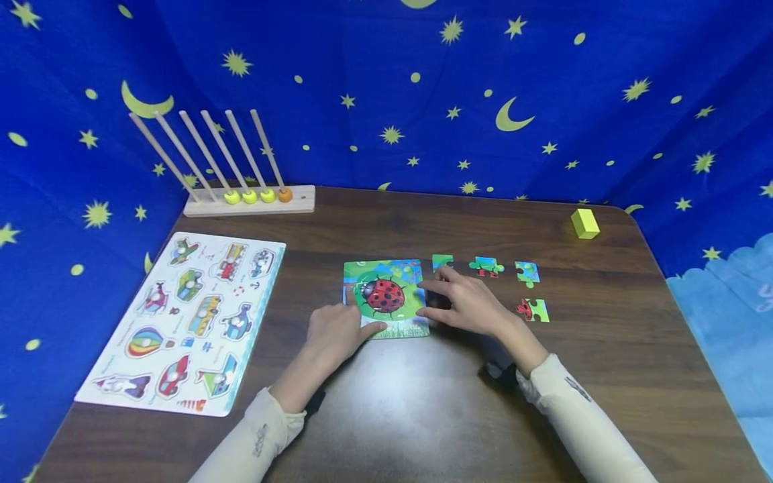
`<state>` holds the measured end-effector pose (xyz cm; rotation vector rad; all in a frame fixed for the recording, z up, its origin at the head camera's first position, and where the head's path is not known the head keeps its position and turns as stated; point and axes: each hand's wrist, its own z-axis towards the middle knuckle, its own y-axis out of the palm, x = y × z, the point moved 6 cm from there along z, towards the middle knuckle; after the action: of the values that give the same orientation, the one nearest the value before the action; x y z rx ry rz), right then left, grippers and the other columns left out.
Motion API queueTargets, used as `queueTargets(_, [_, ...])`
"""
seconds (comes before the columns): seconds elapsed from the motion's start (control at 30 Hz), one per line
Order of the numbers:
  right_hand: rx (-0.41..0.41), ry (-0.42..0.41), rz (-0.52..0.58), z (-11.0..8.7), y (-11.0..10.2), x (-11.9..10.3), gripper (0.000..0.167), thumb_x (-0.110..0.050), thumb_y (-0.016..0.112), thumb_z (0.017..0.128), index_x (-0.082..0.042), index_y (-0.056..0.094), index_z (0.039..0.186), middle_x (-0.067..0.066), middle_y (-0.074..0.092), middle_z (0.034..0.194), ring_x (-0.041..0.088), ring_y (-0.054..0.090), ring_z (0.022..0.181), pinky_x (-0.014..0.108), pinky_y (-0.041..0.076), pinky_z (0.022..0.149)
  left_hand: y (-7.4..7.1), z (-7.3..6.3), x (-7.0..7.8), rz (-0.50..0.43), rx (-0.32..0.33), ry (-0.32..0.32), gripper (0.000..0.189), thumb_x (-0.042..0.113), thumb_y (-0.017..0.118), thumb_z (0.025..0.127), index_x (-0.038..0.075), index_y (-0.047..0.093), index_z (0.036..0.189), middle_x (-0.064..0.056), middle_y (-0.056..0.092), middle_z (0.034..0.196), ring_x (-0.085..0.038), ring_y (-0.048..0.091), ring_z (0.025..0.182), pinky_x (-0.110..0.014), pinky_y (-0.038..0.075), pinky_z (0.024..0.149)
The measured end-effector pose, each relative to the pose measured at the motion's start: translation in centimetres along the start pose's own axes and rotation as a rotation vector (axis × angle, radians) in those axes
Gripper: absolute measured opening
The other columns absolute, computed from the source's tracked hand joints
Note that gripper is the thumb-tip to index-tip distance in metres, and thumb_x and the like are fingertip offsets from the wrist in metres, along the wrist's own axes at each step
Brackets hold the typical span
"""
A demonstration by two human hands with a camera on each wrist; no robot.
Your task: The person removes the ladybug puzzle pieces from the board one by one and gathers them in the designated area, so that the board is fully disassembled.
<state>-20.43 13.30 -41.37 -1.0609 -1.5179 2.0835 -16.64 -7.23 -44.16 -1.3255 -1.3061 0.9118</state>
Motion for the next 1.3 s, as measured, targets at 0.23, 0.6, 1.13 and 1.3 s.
queueTargets(0.23, [-0.039, 0.048, 0.057, 2.7, 1.8, -0.9, 0.057, -0.043, 0.082, 0.08, -0.013, 0.07, 0.126, 0.004, 0.055, 0.096, 0.007, 0.037, 0.062, 0.022, 0.029, 0.052, -0.2, 0.3, 0.0, 0.007, 0.022, 0.0, 0.102, 0.071, 0.061, 0.083, -0.011, 0.046, 0.141, 0.003, 0.045, 0.05, -0.014, 0.048, 0.048, -0.032, 0.039, 0.044])
queueTargets(0.6, [-0.112, 0.121, 0.093, 4.8, 3.9, -1.5, 0.065, -0.045, 0.082, 0.079, -0.015, 0.064, 0.134, 0.003, 0.053, 0.098, 0.009, 0.04, 0.064, 0.022, 0.032, 0.053, 0.1, 0.7, 0.2, 0.025, 0.005, -0.007, 0.105, 0.071, 0.06, 0.083, -0.012, 0.04, 0.144, 0.004, 0.042, 0.047, -0.012, 0.04, 0.045, -0.031, 0.037, 0.042])
queueTargets(1.13, [-0.196, 0.211, 0.161, 5.2, 4.7, -1.4, 0.074, -0.039, 0.085, 0.077, -0.012, 0.058, 0.14, 0.004, 0.049, 0.1, 0.014, 0.041, 0.075, 0.024, 0.032, 0.058, -0.1, 0.5, 0.3, 0.014, 0.031, 0.01, 0.1, 0.069, 0.062, 0.083, -0.013, 0.049, 0.138, 0.003, 0.045, 0.049, -0.015, 0.047, 0.047, -0.033, 0.04, 0.044])
queueTargets(1.3, [-0.229, 0.254, 0.194, 5.4, 5.1, -1.3, 0.077, -0.039, 0.086, 0.076, -0.014, 0.055, 0.143, 0.005, 0.049, 0.102, 0.016, 0.043, 0.077, 0.026, 0.034, 0.06, -0.1, 0.4, 0.2, 0.026, 0.03, 0.004, 0.103, 0.07, 0.062, 0.083, -0.014, 0.045, 0.14, 0.002, 0.045, 0.048, -0.015, 0.048, 0.045, -0.033, 0.041, 0.044])
